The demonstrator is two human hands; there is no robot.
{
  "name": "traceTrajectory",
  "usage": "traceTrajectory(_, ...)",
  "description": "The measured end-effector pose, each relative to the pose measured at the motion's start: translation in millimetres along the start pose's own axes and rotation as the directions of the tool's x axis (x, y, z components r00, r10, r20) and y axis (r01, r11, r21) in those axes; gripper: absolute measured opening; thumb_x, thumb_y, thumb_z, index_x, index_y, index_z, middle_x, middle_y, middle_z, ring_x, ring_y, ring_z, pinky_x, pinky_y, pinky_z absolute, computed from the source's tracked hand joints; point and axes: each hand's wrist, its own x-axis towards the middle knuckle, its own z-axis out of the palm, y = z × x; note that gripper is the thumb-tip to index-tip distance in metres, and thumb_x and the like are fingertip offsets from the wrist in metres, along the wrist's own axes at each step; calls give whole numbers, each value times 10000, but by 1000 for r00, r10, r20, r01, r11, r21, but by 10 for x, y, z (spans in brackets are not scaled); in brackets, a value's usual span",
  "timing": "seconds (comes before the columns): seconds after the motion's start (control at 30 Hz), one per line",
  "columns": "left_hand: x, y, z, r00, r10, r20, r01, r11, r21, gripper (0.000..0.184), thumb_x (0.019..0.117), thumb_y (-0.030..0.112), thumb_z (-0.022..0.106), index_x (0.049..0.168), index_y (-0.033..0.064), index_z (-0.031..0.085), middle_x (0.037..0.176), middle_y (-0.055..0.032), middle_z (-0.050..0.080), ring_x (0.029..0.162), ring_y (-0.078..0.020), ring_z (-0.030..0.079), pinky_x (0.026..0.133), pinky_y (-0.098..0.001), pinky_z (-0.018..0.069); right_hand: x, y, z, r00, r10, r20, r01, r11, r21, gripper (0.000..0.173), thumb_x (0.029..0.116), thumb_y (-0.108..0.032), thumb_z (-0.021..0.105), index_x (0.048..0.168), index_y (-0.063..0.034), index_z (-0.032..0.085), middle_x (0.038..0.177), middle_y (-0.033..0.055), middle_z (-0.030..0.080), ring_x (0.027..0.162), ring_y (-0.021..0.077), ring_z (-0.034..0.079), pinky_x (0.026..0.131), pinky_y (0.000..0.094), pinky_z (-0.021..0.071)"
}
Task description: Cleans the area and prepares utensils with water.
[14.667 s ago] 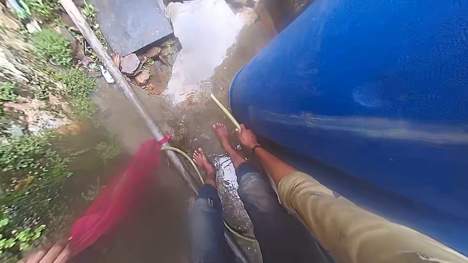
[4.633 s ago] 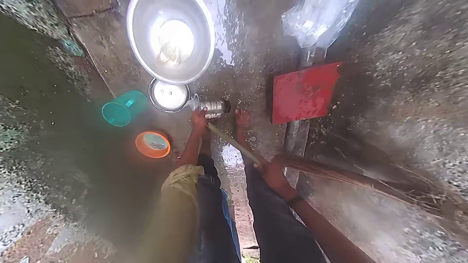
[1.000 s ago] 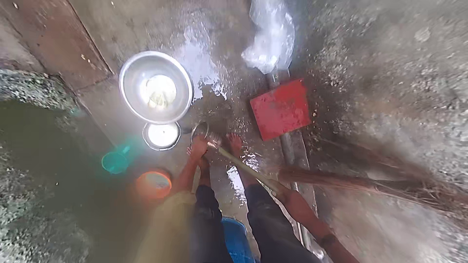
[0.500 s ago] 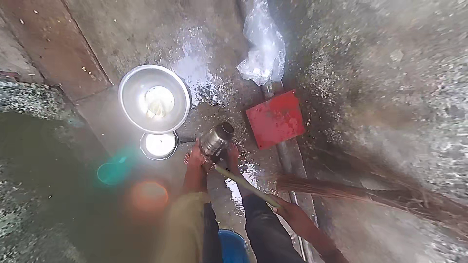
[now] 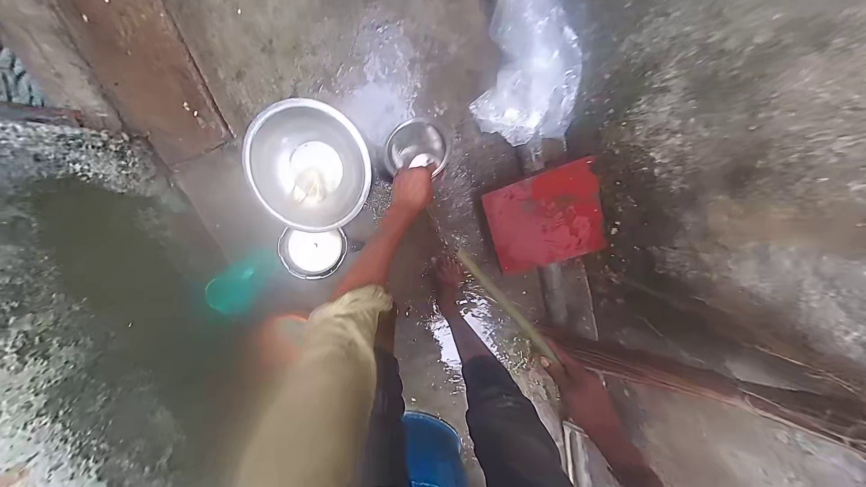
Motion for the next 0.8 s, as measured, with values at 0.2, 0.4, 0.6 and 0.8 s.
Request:
traceTrajectory(0.2, 906, -75, 169, 930, 367, -23, -356, 914, 195, 304, 1026, 71, 490, 1252, 66, 693, 1111, -228, 714, 1136, -441, 638, 1051, -575, 441, 109, 4, 149, 1000, -19, -14, 19, 1000, -8, 512, 1017, -413, 531, 1490, -220, 568, 1016, 211, 747, 878, 402, 723, 781, 683, 529)
traceTrajectory(0.4, 1467, -240, 542, 913, 403, -67, -362, 873, 326, 282, 1018, 64, 493, 1226, 89, 682, 1112, -167, 714, 1094, -376, 666, 1001, -549, 469, 127, 110, 190, 997, -46, -63, 45, 999, -5, 580, 1010, -559, 452, 1492, -259, 568, 875, 127, 752, 681, 279, 699, 633, 577, 546)
traceTrajectory(0.6, 1400, -69, 543, 951, 298, -82, -258, 911, 321, 315, 1004, 5, 486, 1254, 78, 665, 1152, -193, 702, 1138, -404, 645, 980, -569, 474, 161, 99, 190, 999, -45, 0, 45, 999, -28, 566, 1002, -564, 457, 1477, -283, 583, 837, 139, 743, 703, 332, 707, 637, 615, 537)
traceTrajectory(0.8, 1225, -253, 564, 923, 257, -288, -198, 956, 217, 433, 1040, 119, 464, 1462, 53, 532, 1522, -181, 517, 1470, -360, 415, 1242, -582, 212, 214, 62, 176, 997, -19, 72, 21, 1000, -22, 528, 1014, -476, 497, 1501, -278, 555, 905, 175, 750, 770, 380, 717, 691, 660, 535)
